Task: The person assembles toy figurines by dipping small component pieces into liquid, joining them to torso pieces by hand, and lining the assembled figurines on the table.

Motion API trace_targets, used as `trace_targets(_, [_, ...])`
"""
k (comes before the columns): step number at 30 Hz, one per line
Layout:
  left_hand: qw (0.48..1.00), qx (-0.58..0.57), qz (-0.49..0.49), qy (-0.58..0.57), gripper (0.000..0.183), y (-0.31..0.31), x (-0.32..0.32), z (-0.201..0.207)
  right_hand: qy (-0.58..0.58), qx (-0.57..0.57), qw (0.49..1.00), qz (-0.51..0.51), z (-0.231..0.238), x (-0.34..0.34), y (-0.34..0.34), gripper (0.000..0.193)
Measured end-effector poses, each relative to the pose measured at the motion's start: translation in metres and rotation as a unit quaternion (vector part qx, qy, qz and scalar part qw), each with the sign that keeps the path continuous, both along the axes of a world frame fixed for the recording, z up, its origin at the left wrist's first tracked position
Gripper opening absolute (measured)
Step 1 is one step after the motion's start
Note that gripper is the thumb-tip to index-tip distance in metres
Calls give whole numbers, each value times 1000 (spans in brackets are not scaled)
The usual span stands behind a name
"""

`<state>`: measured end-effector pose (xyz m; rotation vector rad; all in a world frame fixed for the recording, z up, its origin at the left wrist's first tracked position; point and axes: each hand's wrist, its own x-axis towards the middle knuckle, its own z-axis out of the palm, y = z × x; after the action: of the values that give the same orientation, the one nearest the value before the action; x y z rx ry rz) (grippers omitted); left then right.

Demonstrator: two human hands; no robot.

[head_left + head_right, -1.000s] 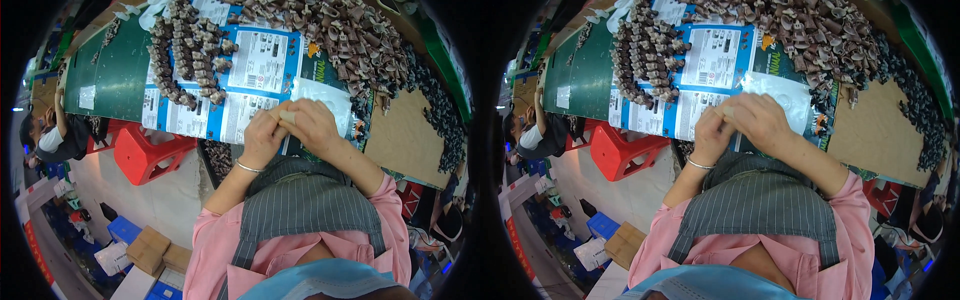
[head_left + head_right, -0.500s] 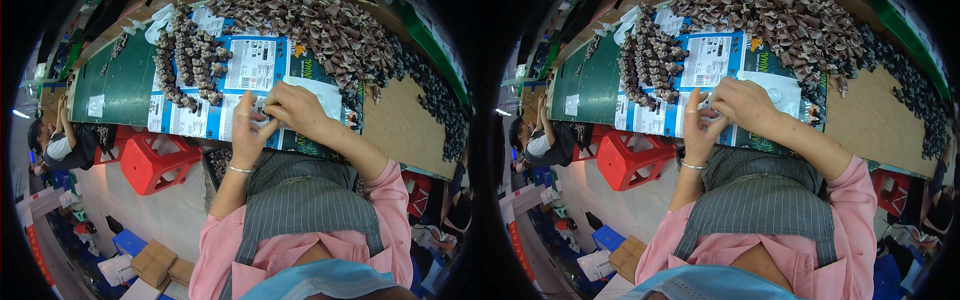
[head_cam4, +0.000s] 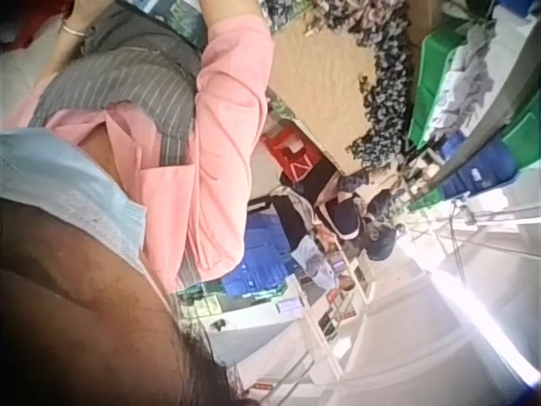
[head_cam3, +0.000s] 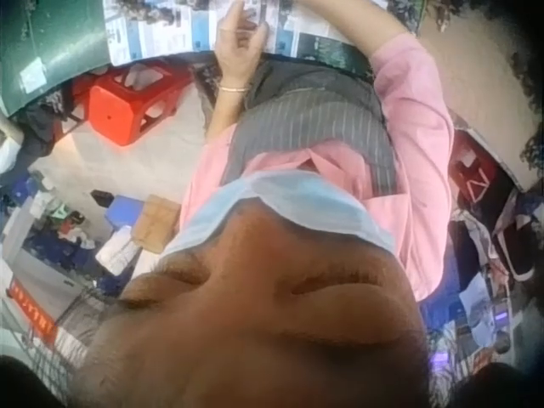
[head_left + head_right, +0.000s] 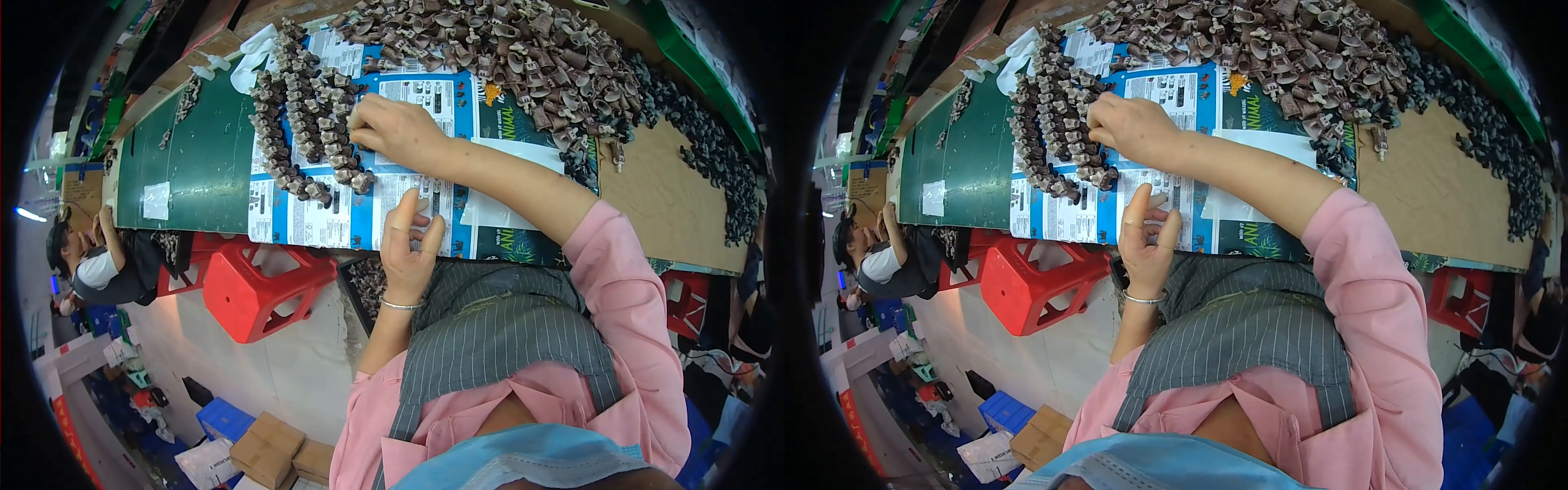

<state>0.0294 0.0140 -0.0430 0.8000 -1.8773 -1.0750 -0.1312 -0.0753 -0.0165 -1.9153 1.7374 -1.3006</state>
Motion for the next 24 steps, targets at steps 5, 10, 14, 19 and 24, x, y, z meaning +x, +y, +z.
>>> trace_targets(5, [1000,7,-11,2,59,-3,0,-1,33,-35,998,-28,-5,-6,-24,16])
trace_targets(10, [999,18,-24,-17,59,-4,-1,2,38,-47,997,-53,-9,-3,-27,16])
trace_targets(14, [996,67,-30,-41,61,-7,3,2,55,-65,995,-56,-10,0,-16,21])
trace_targets(19, [995,78,-32,-56,59,-14,-5,11,33,-22,998,-43,4,0,1,30])
trace_targets(24, [993,85,-46,-71,50,-26,-22,15,73,-37,997,-11,31,-19,59,29])
